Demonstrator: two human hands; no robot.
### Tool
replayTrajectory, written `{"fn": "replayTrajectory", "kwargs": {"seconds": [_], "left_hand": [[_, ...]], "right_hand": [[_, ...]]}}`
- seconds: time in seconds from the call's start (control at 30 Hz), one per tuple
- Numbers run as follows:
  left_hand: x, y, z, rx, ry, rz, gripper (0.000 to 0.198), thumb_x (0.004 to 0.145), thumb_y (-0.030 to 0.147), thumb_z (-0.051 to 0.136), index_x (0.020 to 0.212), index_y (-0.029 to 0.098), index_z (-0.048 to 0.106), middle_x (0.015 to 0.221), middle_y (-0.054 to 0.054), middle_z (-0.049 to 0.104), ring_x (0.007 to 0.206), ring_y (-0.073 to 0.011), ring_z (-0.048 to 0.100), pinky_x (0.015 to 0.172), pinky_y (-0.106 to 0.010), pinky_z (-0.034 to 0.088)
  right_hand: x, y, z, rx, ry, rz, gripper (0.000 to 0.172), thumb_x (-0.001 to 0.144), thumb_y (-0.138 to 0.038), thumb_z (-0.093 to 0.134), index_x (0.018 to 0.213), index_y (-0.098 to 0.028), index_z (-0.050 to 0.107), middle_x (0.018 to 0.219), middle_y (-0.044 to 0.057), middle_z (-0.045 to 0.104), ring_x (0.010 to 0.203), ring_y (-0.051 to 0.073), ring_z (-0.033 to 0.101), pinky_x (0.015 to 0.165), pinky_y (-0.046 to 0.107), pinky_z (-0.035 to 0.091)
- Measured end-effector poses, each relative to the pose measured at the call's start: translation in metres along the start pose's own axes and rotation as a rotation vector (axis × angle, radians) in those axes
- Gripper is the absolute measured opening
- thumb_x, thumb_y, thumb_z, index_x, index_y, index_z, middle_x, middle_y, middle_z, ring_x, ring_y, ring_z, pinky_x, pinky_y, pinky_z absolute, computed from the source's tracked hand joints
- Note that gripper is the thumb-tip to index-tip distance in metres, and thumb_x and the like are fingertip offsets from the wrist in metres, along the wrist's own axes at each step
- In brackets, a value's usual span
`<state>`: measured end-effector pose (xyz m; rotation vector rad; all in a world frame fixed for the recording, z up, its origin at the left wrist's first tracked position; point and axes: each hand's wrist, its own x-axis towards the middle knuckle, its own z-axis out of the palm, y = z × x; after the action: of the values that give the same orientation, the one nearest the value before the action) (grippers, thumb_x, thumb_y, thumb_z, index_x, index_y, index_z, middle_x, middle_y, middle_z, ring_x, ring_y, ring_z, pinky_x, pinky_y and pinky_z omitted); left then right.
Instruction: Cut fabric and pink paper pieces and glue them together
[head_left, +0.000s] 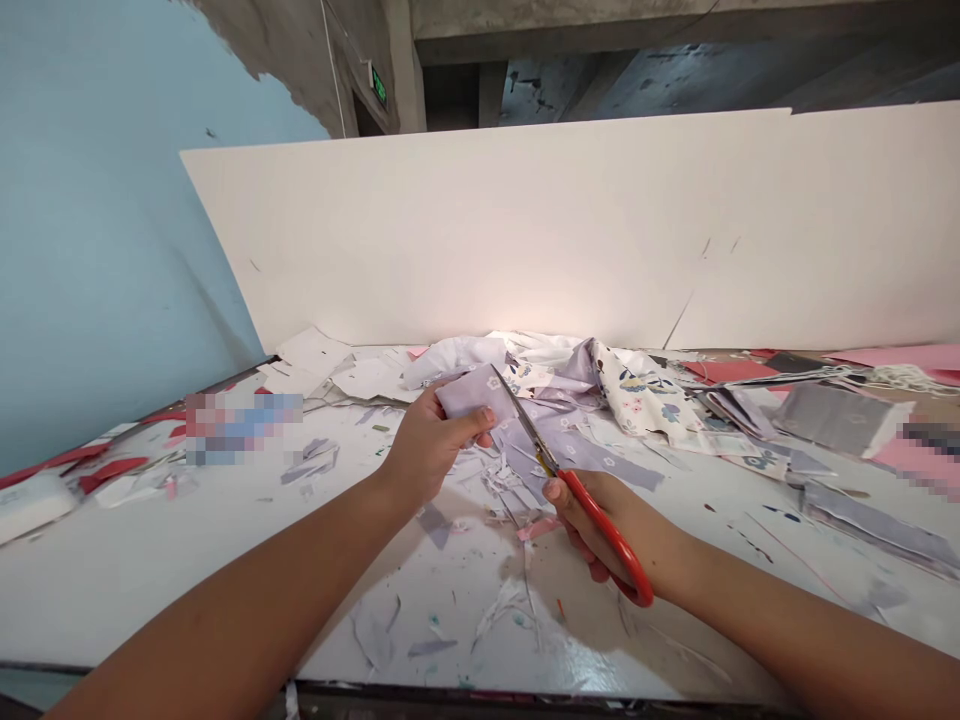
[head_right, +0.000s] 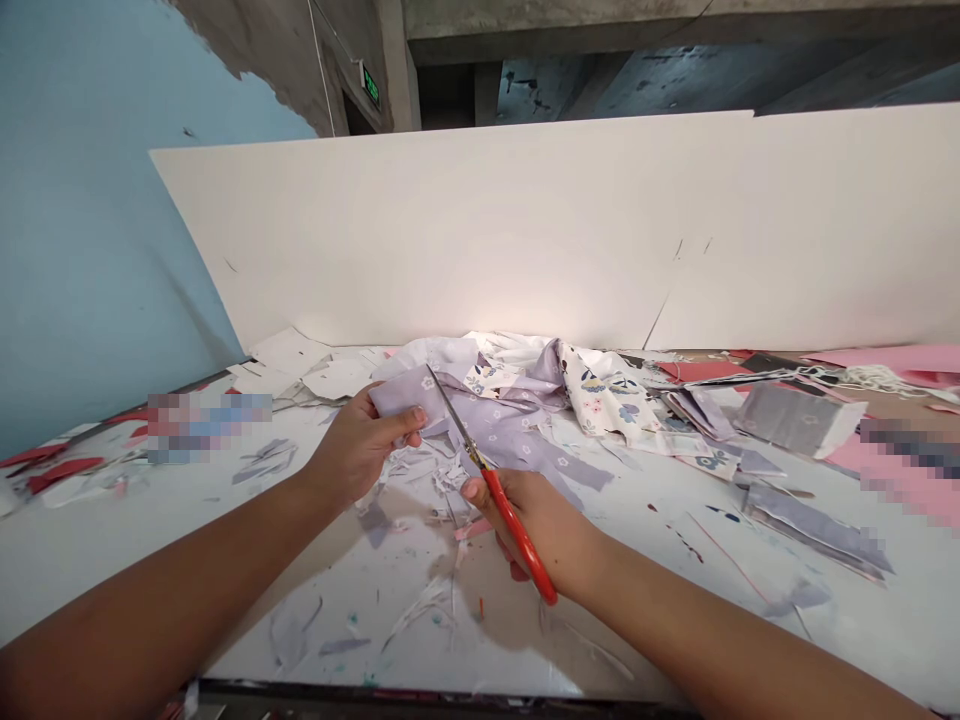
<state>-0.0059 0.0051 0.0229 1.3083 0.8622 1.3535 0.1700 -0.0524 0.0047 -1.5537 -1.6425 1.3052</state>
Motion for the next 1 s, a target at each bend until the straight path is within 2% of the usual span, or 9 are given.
{"fn": "replayTrajectory", "kwargs": {"seconds": [0.1,0.17,0.33,0.5,0.77,1.0], "left_hand": [[0.0,0.0,0.001,0.009,0.013,-0.005,0.04,0.056,0.026,0.072,0.091,0.017,0.054,0.064,0.003,0.058,0.05,-0.0082,0.052,0.052,-0.023,0.039],[0.0,0.0,0.0,0.012,0.015,-0.006,0.04,0.056,0.026,0.072,0.091,0.017,0.054,0.064,0.004,0.058,0.05,-0.0081,0.052,0.052,-0.022,0.038],[0.002,-0.003,-0.001,-0.005,0.002,0.004,0.04,0.057,0.026,0.071,0.092,0.017,0.054,0.066,0.003,0.057,0.05,-0.008,0.052,0.052,-0.023,0.039],[0.002,-0.002,-0.002,-0.011,-0.01,-0.004,0.04,0.056,0.025,0.072,0.091,0.018,0.054,0.066,0.004,0.058,0.05,-0.0076,0.052,0.053,-0.023,0.039],[0.001,-0.002,-0.001,-0.013,-0.036,0.024,0.038,0.057,0.025,0.071,0.09,0.017,0.054,0.068,0.002,0.058,0.051,-0.0074,0.052,0.051,-0.022,0.039],[-0.002,0.0,0.001,-0.006,-0.075,0.011,0.035,0.055,0.026,0.072,0.084,0.017,0.054,0.063,0.004,0.057,0.047,-0.0075,0.051,0.052,-0.024,0.042]], "right_hand": [[0.002,0.004,0.0,0.033,-0.019,-0.035,0.043,0.069,-0.064,0.046,0.07,-0.021,0.041,0.041,-0.008,0.026,0.053,0.019,0.058,0.032,0.016,0.029],[0.003,0.006,0.0,0.057,-0.043,-0.056,0.043,0.069,-0.064,0.046,0.069,-0.022,0.039,0.043,-0.007,0.024,0.062,0.022,0.06,0.032,0.016,0.028],[0.0,0.005,-0.003,-0.016,-0.043,-0.16,0.047,0.073,-0.066,0.035,0.063,-0.02,0.035,0.052,-0.005,0.033,0.06,0.017,0.058,0.039,0.018,0.031],[-0.003,0.008,-0.008,-0.074,-0.099,-0.287,0.05,0.076,-0.067,0.027,0.07,-0.019,0.039,0.062,-0.001,0.042,0.074,0.02,0.059,0.052,0.023,0.038],[-0.004,0.012,-0.011,-0.097,-0.15,-0.29,0.048,0.079,-0.065,0.021,0.069,-0.02,0.037,0.058,-0.002,0.04,0.082,0.022,0.059,0.053,0.023,0.038],[-0.003,0.011,-0.01,-0.081,-0.123,-0.288,0.05,0.077,-0.067,0.022,0.067,-0.021,0.035,0.057,-0.002,0.041,0.078,0.022,0.059,0.053,0.024,0.039]]}}
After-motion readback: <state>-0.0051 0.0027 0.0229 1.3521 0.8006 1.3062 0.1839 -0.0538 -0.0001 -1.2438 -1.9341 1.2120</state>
